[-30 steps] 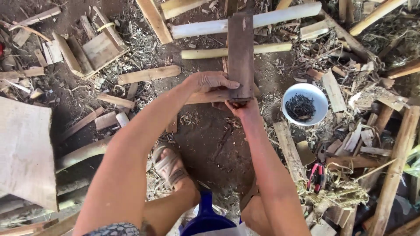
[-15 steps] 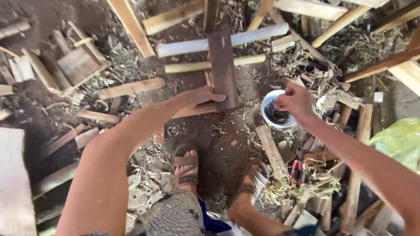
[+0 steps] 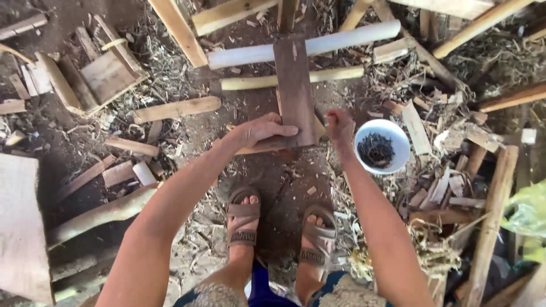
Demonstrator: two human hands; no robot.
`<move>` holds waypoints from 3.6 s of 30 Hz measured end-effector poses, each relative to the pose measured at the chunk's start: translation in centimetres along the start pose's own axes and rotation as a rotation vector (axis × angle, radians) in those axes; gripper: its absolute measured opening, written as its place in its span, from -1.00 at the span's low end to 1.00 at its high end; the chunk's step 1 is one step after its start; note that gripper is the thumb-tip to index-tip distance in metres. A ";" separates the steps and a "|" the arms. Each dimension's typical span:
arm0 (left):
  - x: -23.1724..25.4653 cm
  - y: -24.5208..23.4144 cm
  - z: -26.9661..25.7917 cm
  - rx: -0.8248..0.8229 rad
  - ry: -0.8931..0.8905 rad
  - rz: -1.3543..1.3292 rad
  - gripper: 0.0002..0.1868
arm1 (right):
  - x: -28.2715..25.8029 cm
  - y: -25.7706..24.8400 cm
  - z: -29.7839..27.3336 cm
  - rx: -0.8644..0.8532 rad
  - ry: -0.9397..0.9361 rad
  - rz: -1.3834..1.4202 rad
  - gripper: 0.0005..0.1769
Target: The person sits on the ground holding a wooden board and hammers nails into it, picking nails one at a time from a bowl and positioning them along the board edge before striking them with a hammer. They reposition the board between nails and continue driving nails along its length.
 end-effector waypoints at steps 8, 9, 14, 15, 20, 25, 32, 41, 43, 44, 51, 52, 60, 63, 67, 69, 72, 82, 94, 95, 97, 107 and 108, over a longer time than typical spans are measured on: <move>-0.8 0.3 -0.1 -0.213 0.014 -0.215 -0.64 | -0.6 3.2 1.5 -0.047 -0.238 -0.320 -0.71; -0.8 0.3 -0.1 -0.217 0.005 -0.211 -0.64 | -1.5 3.8 1.6 -0.055 -0.178 -0.199 -0.78; -0.5 0.6 -0.2 -0.171 -0.039 -0.231 -0.63 | -4.8 3.3 2.9 -0.437 0.400 0.130 -0.76; -0.4 0.7 -0.1 -0.171 -0.032 -0.227 -0.63 | -5.6 2.4 2.9 -0.372 0.491 0.247 -0.76; -0.4 0.8 0.0 -0.151 -0.017 -0.187 -0.60 | -8.3 -3.2 1.6 -0.049 0.397 0.639 -0.72; 0.0 1.0 -0.2 -0.166 -0.007 -0.197 -0.60 | -10.3 -5.7 -1.2 -0.027 0.406 0.709 -0.79; 0.5 0.9 0.2 -0.071 -0.015 -0.014 -0.60 | -14.3 -7.1 -1.7 0.012 0.363 0.737 -0.81; 0.8 1.4 -0.4 -0.088 -0.013 -0.121 -0.59 | -18.4 -9.1 -2.6 0.113 0.077 0.490 -0.90; 0.8 1.4 -0.5 -0.078 -0.011 -0.105 -0.60 | -19.1 -8.9 -2.1 0.117 0.025 0.439 -0.88; 0.7 1.3 -0.5 -0.073 -0.009 -0.097 -0.60 | -19.3 -8.7 -1.8 0.113 -0.001 0.443 -0.91; 0.8 1.3 -0.8 -0.055 0.013 -0.080 -0.60 | -18.9 -8.7 -1.6 0.105 0.006 0.326 -0.97; 0.9 1.5 -1.0 -0.057 0.022 -0.104 -0.60 | -18.8 -8.6 -1.8 0.091 0.031 0.322 -0.97; 1.1 1.8 -1.3 -0.024 0.042 -0.077 -0.52 | -20.3 -8.1 -1.8 0.065 -0.209 0.196 -0.93; 0.9 1.7 -1.0 0.007 0.049 -0.029 -0.52 | -20.6 -7.9 -1.7 0.069 -0.236 0.099 -0.92; 0.6 1.5 -0.6 0.028 0.072 -0.015 -0.52 | -20.3 -7.7 -1.6 0.061 -0.236 0.106 -0.91; 0.5 1.3 -0.3 0.063 0.089 0.029 -0.54 | -20.1 -7.6 -1.5 0.052 -0.274 0.052 -0.92; 0.3 1.4 0.1 0.148 0.111 0.095 -0.57 | -20.1 -7.5 -1.3 0.037 -0.320 -0.013 -0.91; 0.7 1.7 -0.8 0.102 0.050 -0.258 -0.64 | -20.9 -7.7 -1.3 0.013 -0.317 0.088 -0.92; 0.1 1.4 0.1 0.104 0.125 -0.227 -0.61 | -22.2 -7.7 -1.2 -0.047 -0.326 -0.020 -0.90; 0.0 1.4 0.4 0.102 0.145 -0.216 -0.60 | -22.4 -7.7 -1.1 -0.049 -0.359 -0.052 -0.90; 0.0 1.1 0.6 0.180 0.197 -0.074 -0.59 | -22.9 -7.7 -1.1 -0.050 -0.424 -0.117 -0.89; 0.4 2.1 -0.6 0.410 0.360 0.085 -0.41 | -21.3 -7.4 -1.6 -0.020 -0.293 0.017 -0.91; 0.3 2.0 -0.7 0.410 0.356 0.091 -0.41 | -21.4 -7.4 -1.7 -0.025 -0.304 0.000 -0.90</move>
Point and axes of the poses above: each hand's wrist, its own z-axis towards the middle knuckle, its own y-axis out of the palm, x = y × z, the point moved 3 cm from there along z, towards the middle knuckle, and after that the axes turned 7 degrees about -y, right-handed, at the moved point
